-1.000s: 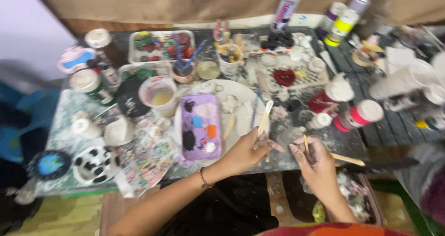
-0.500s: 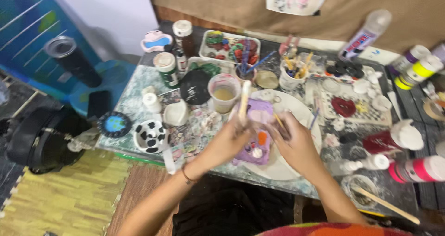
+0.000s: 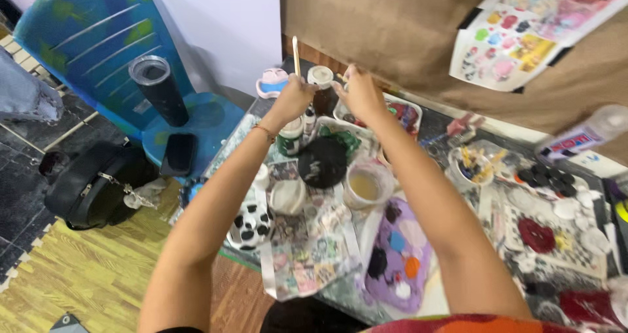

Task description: The person mixes paints on a palette using a wooden stick, then uses a brush to apply paint to small ceramic figurines. They handle multiple paint containers and brushes while working at a cluttered craft table.

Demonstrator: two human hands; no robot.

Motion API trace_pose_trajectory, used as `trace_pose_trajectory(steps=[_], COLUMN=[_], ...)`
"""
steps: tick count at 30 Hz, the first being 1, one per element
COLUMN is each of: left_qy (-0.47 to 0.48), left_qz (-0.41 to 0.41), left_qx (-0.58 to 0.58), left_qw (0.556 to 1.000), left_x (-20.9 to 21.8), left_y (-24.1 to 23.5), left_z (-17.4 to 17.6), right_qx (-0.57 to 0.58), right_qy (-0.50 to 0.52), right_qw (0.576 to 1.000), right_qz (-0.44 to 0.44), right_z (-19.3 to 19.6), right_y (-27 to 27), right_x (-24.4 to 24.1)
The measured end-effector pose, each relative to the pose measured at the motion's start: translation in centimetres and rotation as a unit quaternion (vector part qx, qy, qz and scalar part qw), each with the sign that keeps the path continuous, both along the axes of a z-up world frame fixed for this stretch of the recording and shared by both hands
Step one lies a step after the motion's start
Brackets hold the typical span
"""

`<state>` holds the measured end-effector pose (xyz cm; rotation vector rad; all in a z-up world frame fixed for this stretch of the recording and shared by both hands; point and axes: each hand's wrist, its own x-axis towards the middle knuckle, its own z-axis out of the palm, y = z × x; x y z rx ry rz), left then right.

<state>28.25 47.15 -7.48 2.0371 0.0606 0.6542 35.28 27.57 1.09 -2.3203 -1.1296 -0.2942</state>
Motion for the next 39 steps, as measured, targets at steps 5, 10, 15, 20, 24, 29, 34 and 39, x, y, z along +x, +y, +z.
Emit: trace_pose_trajectory(steps=[5,10,15,20,24,29,34,39], left_qy=[0.018,0.069,0.023,-0.148,-0.053,0.020,0.058,0.068], left_qz=[0.090,0.124,0.080,0.015,0.048,-0.031,-0.230,-0.358], left_qx=[0.009,-0.069,-0.072,0.032,0.028,-0.019,-0.150,-0.154], left_qw=[0.996,0.988,0.994,0.988,0.997,0.999,0.960,0.918], left_x=[4.6,5.0,3.8,0.5,-5.5,-15.1,-24.5,-30.0], left_y=[2.7,3.2,2.2,-2.3,-7.6,-14.5,-20.6,-24.4], left_z=[-3.4,-2.7,-0.6,6.1,13.1,17.8,17.4,16.4], right_qx=[0.004,-0.078,-0.024,0.057,0.120,0.072,-0.002,-0.047], right_qy=[-0.073,0.096,0.097,0.107,0.153,0.052,0.076,0.198], right_qw=[0.996,0.991,0.992,0.987,0.980,0.995,0.994,0.952], right_qz=[-0.051,-0.059,-0.073,-0.106,-0.035,-0.033,0.079,0.227], right_z=[-3.2,-3.3,-1.6,3.8,9.1,13.1,14.2,14.1], right_y=[5.6,7.2,6.4,2.4,-3.4,-13.0,-22.2,-31.2], right_x=[2.9,4.0,4.6,4.0,-1.1,-12.0,-21.6,-27.4])
